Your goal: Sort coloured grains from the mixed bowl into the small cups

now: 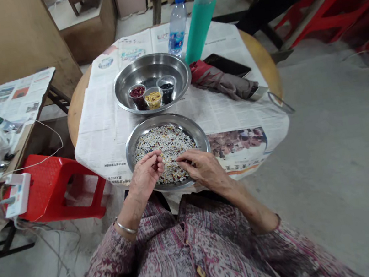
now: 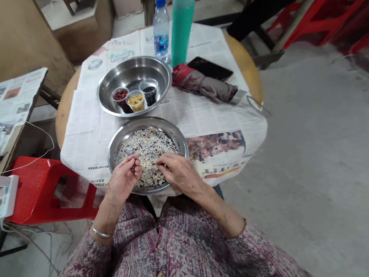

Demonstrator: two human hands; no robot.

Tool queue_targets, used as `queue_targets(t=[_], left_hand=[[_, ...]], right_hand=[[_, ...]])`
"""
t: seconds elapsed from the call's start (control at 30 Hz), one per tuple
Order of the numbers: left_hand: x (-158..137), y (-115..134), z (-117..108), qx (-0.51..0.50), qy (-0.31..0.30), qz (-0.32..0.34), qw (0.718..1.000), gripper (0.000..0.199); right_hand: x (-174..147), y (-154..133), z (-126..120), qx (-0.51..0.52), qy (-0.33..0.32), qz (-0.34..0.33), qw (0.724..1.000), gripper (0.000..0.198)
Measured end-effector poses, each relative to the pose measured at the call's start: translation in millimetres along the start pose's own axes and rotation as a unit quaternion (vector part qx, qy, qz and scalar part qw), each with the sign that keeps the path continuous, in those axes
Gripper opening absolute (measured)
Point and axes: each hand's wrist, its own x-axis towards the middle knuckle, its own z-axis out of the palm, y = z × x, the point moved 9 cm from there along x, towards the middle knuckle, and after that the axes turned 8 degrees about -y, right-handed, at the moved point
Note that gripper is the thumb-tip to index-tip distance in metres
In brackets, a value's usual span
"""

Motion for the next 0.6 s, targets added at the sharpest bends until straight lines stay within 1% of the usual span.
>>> queue_targets(t=[0.1, 0.2, 0.3, 0.47, 0.6], left_hand=[[1, 0, -1, 0.003, 0.011, -0.007, 1.0, 0.011], [0, 1, -3, 0.005, 0.023, -0.015, 1.0, 0.012], [-1, 3, -2, 0.014, 0.017, -0.011, 1.0, 0.015], [-3, 5, -3, 0.026, 0.013, -0.002, 1.0, 0.018], [-4, 6, -3, 0.029, 0.016, -0.003, 0.999, 0.018]], right_hand=[[1, -3, -7, 0.028, 0.021, 0.002, 0.999, 0.016], [2, -5, -13, 0.034, 0.05, 0.005, 0.998, 0.017], [1, -4, -13, 0.033, 0.064, 0.004, 0.997, 0.016], [2, -3, -1, -0.005, 0.033, -0.004, 0.999, 0.016], [4, -9, 9, -0.071, -0.022, -0.013, 0.997, 0.019]])
